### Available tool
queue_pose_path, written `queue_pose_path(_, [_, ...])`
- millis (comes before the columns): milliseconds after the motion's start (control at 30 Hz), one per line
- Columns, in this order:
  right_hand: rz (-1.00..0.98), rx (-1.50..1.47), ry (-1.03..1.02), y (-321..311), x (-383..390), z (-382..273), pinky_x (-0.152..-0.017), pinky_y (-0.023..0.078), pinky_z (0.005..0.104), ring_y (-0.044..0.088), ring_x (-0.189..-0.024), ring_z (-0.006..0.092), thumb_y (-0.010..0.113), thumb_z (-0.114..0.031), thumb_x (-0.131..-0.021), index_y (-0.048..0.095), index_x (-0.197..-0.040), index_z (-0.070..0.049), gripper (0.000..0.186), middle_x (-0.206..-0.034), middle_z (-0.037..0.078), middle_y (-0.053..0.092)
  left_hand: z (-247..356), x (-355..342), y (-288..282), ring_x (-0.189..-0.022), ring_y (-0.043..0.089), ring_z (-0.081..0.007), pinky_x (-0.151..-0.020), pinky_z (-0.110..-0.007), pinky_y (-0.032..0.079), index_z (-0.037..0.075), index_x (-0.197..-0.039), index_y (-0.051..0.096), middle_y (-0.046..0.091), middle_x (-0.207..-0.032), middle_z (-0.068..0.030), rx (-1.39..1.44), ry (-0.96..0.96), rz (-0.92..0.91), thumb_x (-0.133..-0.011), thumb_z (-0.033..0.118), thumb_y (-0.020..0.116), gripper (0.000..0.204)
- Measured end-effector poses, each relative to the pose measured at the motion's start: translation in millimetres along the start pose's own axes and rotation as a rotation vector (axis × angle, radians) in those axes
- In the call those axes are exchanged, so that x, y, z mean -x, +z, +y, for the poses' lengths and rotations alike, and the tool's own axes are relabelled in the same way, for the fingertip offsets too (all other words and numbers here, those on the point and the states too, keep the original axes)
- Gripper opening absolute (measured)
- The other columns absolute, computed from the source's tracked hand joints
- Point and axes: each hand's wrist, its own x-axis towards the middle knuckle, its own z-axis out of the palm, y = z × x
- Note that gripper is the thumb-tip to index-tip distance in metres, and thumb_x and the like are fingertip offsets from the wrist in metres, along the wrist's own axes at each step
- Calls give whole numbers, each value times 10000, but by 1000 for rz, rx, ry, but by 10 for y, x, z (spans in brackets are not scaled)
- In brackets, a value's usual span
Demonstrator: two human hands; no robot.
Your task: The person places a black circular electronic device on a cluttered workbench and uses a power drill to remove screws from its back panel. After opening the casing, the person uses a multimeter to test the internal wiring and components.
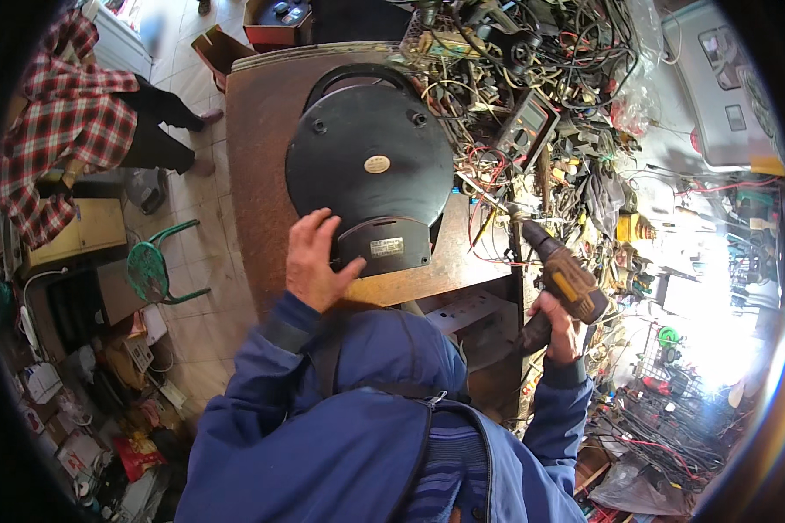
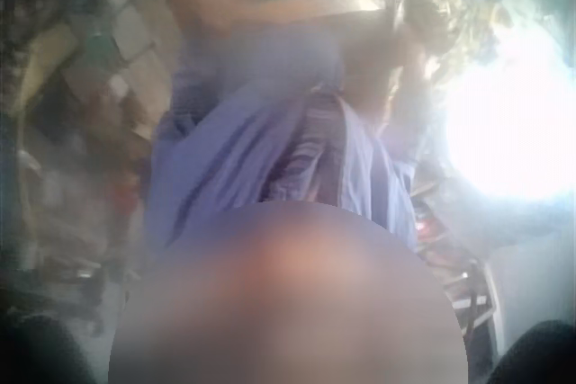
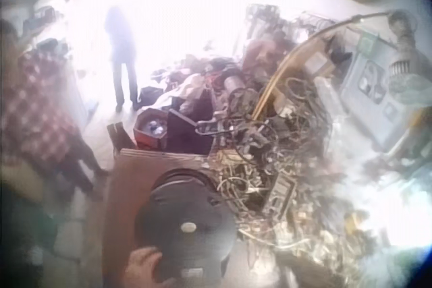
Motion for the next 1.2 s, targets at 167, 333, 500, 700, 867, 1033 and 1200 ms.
queue_pose_path(167, [402, 201, -337, -484, -757, 616, -703, 532, 308, 656, -808, 154, 764, -175, -896, 636, -1160, -15, 334, -956, 40, 699, 515, -80, 321, -1354, 418, -356, -1158, -486, 336, 35, -1427, 474, 458, -1469, -146, -222, 107, -282, -585, 273, 922, 983])
queue_pose_path(333, [587, 960, -390, -929, -1628, 973, -816, 560, 450, 700, -947, 398, 769, -198, -818, 605, -1279, -47, 512, -1104, 229, 701, 623, -104, 549, -1355, 421, -345, -1159, -492, 340, 3, -1436, 459, 456, -1478, -149, -385, 79, -347, -621, 243, 905, 960])
queue_pose_path(500, [447, 1192, -471, -1215, -2271, 1456, -936, 494, 486, 645, -1036, 420, 714, -160, -828, 575, -1326, -43, 531, -1108, 242, 682, 748, -66, 605, -1415, 384, -362, -1178, -505, 321, -25, -1452, 441, 409, -1535, -180, -491, 66, -408, -679, 237, 874, 924])
queue_pose_path(700, [423, 1211, -448, -1199, -2551, 2108, -922, 462, 472, 627, -1043, 322, 837, -191, -691, 554, -1352, -87, 726, -1065, 136, 658, 817, -62, 658, -1438, 358, -385, -1178, -519, 310, -61, -1454, 425, 378, -1549, -227, -576, 101, -444, -712, 240, 853, 908])
queue_pose_path(867, [298, 1154, -292, -1149, -2398, 1719, -994, 452, 487, 602, -1083, 356, 866, -197, -664, 579, -1317, -68, 725, -1178, 152, 641, 876, -116, 609, -1430, 370, -400, -1163, -530, 323, -78, -1435, 444, 388, -1539, -244, -594, 116, -483, -729, 242, 845, 872])
queue_pose_path(1033, [239, 911, -702, -493, -1806, 1025, -976, 452, 492, 578, -1097, 354, 850, -146, -646, 621, -1217, -52, 622, -1179, 140, 634, 849, -104, 646, -1422, 383, -399, -1143, -528, 352, -81, -1422, 462, 405, -1528, -252, -618, 142, -457, -733, 244, 842, 851])
queue_pose_path(1200, [-356, 400, -1143, 724, -1356, 644, -1122, 380, 541, 463, -1352, 454, 767, -286, -767, 441, -1478, 42, 848, -1467, 252, 485, 814, -110, 664, -1419, 389, -408, -1145, -524, 353, -84, -1416, 467, 415, -1521, -260, -609, 155, -455, -755, 233, 810, 809])
